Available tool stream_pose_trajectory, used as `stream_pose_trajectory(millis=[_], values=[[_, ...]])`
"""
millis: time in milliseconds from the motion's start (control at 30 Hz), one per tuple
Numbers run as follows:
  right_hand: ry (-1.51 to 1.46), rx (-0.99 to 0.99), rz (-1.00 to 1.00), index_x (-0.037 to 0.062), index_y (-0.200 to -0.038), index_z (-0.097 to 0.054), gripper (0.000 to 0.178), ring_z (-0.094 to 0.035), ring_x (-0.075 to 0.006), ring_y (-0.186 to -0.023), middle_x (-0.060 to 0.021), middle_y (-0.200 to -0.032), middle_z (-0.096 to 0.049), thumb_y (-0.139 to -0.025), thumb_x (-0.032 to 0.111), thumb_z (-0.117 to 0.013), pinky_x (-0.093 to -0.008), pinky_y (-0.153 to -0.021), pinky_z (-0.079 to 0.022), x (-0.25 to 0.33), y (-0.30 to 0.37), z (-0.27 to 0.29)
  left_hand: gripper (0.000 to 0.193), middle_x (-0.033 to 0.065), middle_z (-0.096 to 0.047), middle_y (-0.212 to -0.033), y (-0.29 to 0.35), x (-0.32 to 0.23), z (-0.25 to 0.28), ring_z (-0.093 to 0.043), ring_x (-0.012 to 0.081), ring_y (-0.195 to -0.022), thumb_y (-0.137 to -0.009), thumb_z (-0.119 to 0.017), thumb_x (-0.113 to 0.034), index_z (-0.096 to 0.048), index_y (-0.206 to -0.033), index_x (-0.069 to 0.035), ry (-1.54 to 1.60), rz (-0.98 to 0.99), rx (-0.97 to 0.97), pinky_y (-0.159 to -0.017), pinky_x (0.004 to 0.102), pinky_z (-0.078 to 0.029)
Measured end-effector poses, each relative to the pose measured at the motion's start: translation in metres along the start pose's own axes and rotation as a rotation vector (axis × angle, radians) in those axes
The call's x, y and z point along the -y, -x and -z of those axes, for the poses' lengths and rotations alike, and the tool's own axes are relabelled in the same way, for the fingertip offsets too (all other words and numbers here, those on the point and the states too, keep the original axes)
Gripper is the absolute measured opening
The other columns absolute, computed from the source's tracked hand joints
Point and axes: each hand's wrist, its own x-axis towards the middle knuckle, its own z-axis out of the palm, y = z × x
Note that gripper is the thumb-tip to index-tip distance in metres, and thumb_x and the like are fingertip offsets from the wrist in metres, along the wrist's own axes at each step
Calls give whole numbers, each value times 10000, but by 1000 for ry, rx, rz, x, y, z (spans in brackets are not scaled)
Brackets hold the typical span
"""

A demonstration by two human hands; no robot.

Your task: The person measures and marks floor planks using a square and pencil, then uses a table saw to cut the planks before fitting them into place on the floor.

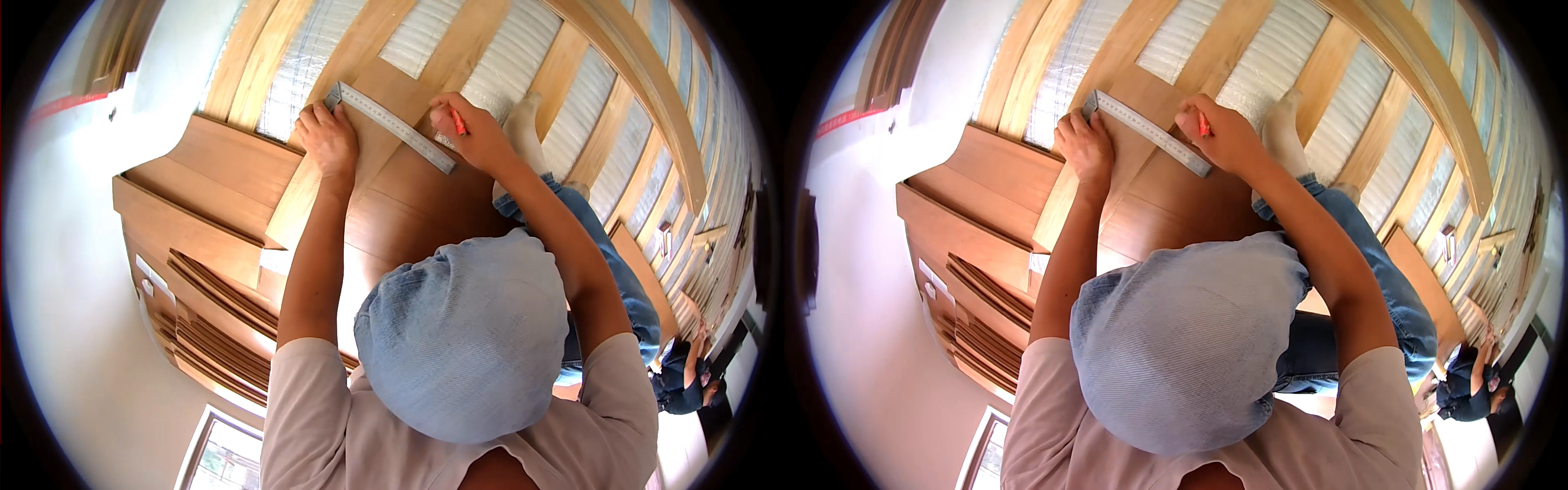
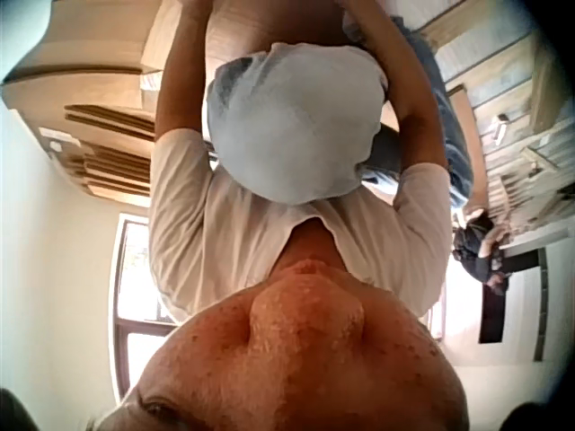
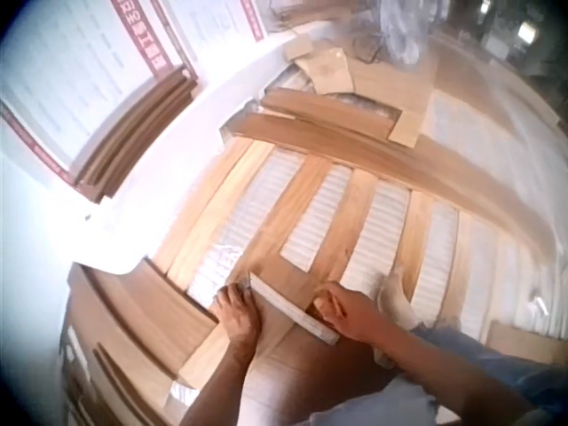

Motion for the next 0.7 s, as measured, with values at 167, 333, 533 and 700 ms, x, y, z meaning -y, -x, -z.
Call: stream_pose_trajectory(millis=[167,333,533,700], values=[[-95,-83,332,52,-1232,-594,255,-637,-157,-928,-80,-1023,-687,-1006,168,-569,-301,-862,-509,8,-48,-21,543,183,-576,-1141,0,-6,1,-509,374,-1071,-898,-720,-431,-605,-1192,11,-23,-5,-65,-956,461,-438],[-34,-51,301,64,-1169,-605,237,-662,-204,-903,-85,-1018,-700,-958,172,-608,-330,-822,-529,16,-80,-48,578,189,-579,-1129,1,-4,4,-515,374,-1049,-881,-734,-459,-607,-1176,22,-35,-4,-53,-937,455,-450],[109,-40,361,115,-1122,-617,208,-673,-245,-839,-67,-912,-695,-935,204,-630,-360,-735,-541,17,-88,-60,585,183,-564,-1145,-1,-4,5,-509,368,-1070,-864,-749,-463,-610,-1157,24,-14,6,-34,-946,450,-449],[166,-5,323,144,-1135,-623,213,-672,-287,-850,-84,-904,-693,-946,244,-616,-396,-727,-535,13,-92,-65,595,186,-555,-1137,-1,-4,4,-512,368,-1062,-865,-737,-470,-602,-1166,25,-25,0,-29,-949,450,-449]])
